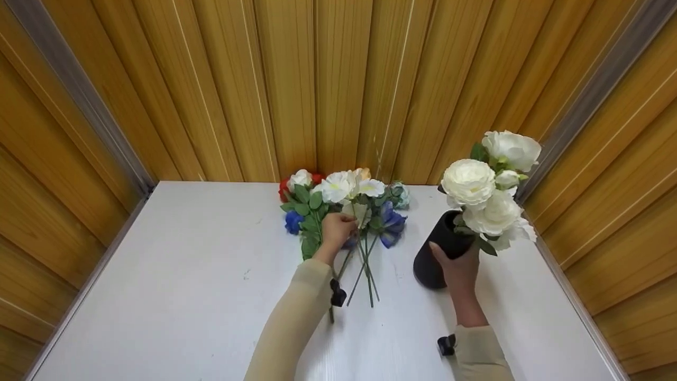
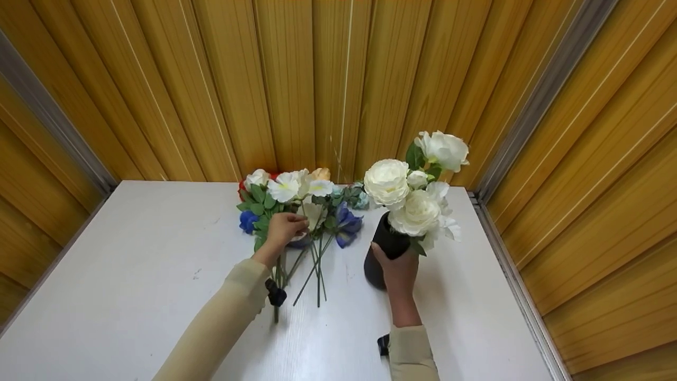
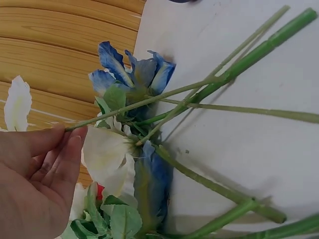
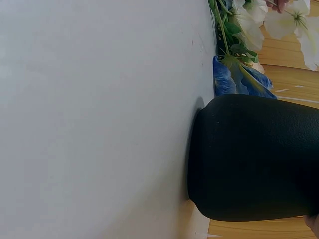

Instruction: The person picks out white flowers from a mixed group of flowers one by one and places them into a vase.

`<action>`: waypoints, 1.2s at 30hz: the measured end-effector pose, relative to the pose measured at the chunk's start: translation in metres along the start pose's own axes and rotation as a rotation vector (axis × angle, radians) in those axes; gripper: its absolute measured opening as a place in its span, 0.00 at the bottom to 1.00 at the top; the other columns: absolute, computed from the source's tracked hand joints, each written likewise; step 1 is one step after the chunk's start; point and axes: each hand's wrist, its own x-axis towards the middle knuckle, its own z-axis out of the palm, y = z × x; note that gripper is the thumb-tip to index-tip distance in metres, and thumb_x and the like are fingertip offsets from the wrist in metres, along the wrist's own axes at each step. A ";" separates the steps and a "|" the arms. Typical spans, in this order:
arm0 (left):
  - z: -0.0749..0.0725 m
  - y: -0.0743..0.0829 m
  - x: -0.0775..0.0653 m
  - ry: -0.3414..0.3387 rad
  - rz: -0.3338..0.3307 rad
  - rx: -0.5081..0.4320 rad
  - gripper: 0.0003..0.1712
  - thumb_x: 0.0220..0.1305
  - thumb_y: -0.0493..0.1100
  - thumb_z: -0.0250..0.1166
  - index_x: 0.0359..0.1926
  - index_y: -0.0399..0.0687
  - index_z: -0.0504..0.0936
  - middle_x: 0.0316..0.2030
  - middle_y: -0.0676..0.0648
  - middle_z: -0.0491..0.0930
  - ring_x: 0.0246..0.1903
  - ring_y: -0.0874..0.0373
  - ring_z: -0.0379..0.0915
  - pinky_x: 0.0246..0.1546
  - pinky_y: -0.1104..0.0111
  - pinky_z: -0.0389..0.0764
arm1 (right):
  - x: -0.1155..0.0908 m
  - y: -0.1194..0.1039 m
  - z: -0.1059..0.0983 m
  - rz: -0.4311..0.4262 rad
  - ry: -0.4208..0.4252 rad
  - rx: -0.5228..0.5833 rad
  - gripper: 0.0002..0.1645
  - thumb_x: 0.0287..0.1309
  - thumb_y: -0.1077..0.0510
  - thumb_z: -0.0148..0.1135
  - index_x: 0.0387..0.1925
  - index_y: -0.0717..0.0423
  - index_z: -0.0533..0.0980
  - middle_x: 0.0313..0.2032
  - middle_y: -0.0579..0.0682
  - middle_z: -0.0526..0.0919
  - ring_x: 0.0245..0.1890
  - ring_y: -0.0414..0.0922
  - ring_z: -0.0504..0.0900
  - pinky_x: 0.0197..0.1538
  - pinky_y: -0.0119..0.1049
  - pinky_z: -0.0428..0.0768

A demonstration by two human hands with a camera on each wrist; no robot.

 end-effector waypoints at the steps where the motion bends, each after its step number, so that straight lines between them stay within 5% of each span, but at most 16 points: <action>1: -0.001 0.001 0.000 -0.005 0.008 -0.018 0.10 0.65 0.32 0.66 0.43 0.30 0.89 0.34 0.33 0.90 0.28 0.51 0.86 0.29 0.72 0.82 | 0.000 -0.001 0.000 -0.001 -0.001 0.002 0.59 0.51 0.56 0.76 0.77 0.65 0.52 0.74 0.66 0.63 0.77 0.58 0.60 0.81 0.53 0.56; 7: -0.005 0.013 0.000 -0.003 0.069 -0.067 0.12 0.67 0.32 0.65 0.47 0.28 0.87 0.39 0.31 0.89 0.35 0.44 0.89 0.37 0.63 0.89 | -0.002 -0.004 -0.001 0.023 0.000 -0.015 0.60 0.51 0.55 0.77 0.77 0.66 0.52 0.74 0.67 0.63 0.77 0.60 0.60 0.80 0.54 0.57; 15: -0.007 0.039 -0.002 0.022 0.156 -0.059 0.10 0.66 0.33 0.67 0.44 0.28 0.88 0.38 0.33 0.89 0.37 0.40 0.89 0.33 0.69 0.87 | -0.002 -0.003 -0.001 0.011 0.000 -0.019 0.60 0.52 0.55 0.76 0.77 0.64 0.50 0.75 0.67 0.62 0.78 0.60 0.60 0.80 0.54 0.57; 25: 0.000 0.073 -0.022 0.080 0.287 -0.123 0.08 0.63 0.35 0.68 0.40 0.37 0.91 0.36 0.37 0.90 0.34 0.48 0.87 0.35 0.71 0.84 | -0.002 -0.004 -0.002 0.011 -0.009 -0.023 0.61 0.53 0.55 0.76 0.78 0.64 0.48 0.76 0.67 0.60 0.78 0.60 0.58 0.81 0.54 0.54; 36: 0.010 0.097 -0.048 0.143 0.549 -0.224 0.08 0.64 0.34 0.70 0.39 0.29 0.88 0.36 0.34 0.90 0.37 0.43 0.90 0.41 0.70 0.87 | -0.002 -0.005 -0.002 0.040 -0.014 -0.037 0.59 0.53 0.55 0.76 0.76 0.68 0.51 0.74 0.69 0.63 0.77 0.61 0.60 0.81 0.54 0.56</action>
